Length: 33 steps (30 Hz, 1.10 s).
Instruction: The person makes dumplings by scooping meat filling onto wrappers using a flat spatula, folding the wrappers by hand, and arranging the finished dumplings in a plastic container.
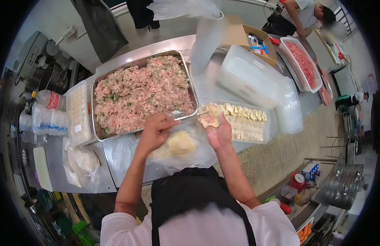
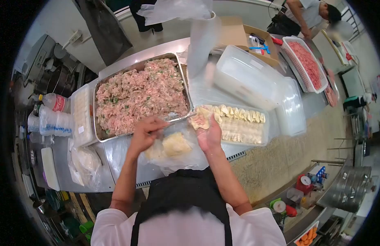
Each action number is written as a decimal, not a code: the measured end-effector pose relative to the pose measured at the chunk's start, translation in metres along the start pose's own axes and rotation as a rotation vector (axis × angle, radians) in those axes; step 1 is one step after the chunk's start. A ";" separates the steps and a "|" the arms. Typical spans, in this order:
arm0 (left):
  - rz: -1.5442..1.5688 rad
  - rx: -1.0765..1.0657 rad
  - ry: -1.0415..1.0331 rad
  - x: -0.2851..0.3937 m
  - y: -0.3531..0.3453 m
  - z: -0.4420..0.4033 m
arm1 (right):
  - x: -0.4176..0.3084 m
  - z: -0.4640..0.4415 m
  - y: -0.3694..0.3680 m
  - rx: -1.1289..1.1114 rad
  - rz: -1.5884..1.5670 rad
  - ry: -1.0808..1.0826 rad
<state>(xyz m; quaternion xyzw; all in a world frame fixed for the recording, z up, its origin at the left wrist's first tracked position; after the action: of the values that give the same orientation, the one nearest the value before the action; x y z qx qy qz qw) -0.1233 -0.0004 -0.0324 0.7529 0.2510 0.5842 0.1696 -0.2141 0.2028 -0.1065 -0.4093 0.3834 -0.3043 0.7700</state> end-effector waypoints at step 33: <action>-0.669 -0.269 0.174 -0.043 -0.005 -0.039 | -0.050 0.018 0.019 -0.026 0.196 0.209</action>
<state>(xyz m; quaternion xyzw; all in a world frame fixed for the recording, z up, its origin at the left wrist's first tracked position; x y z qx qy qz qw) -0.1705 -0.0229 -0.0594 0.5478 0.4176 0.5862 0.4265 -0.2221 0.2586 -0.0988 -0.3460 0.5033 -0.2637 0.7466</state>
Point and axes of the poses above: each hand's wrist, its own z-axis away from the middle knuckle, its own y-axis out of the back of the hand, x = y × z, the point moved 5 cm from there along -z, towards the middle knuckle, and after that the axes turned 4 degrees about -z, right-handed, at the moved point
